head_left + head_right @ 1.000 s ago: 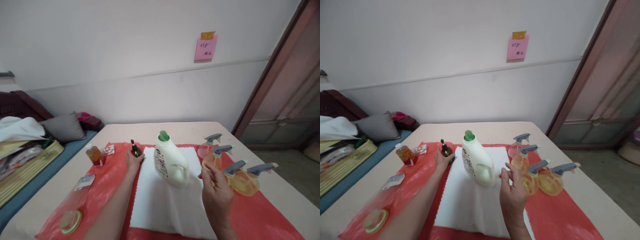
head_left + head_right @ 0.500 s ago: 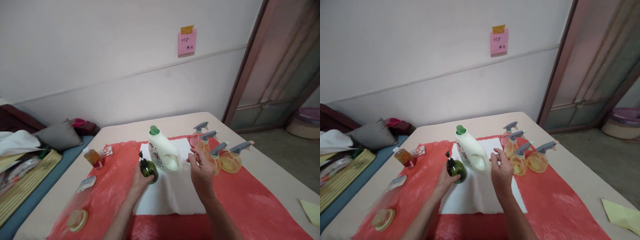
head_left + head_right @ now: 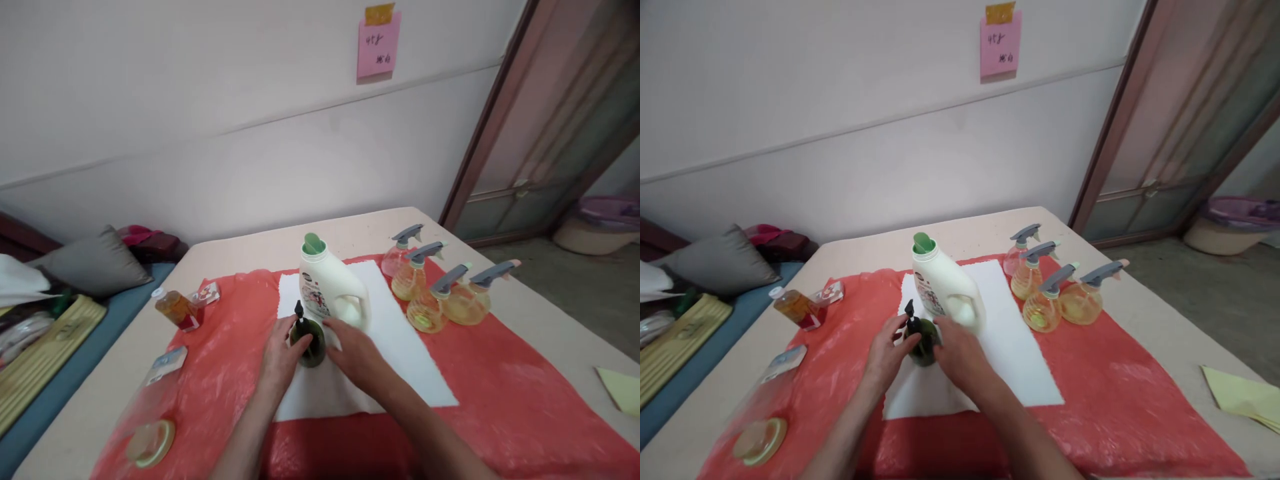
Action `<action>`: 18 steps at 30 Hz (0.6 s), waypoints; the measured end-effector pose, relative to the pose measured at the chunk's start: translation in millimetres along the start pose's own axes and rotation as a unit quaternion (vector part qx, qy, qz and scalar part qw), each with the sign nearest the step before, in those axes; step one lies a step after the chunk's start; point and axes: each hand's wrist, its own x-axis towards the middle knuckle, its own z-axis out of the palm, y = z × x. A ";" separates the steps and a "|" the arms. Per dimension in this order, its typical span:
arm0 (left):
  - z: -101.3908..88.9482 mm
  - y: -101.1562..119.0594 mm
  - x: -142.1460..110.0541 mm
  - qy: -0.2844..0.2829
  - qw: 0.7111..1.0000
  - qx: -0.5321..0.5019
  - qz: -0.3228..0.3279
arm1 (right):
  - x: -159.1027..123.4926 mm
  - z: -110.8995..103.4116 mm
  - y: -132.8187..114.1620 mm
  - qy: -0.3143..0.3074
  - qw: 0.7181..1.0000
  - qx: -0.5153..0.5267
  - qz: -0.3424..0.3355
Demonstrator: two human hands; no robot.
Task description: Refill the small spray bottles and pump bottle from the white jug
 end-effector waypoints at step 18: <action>-51.4 -16.2 41.9 0.233 0.970 0.016 -0.065 | 9.3 23.0 -8.8 -0.095 0.994 -0.041 0.034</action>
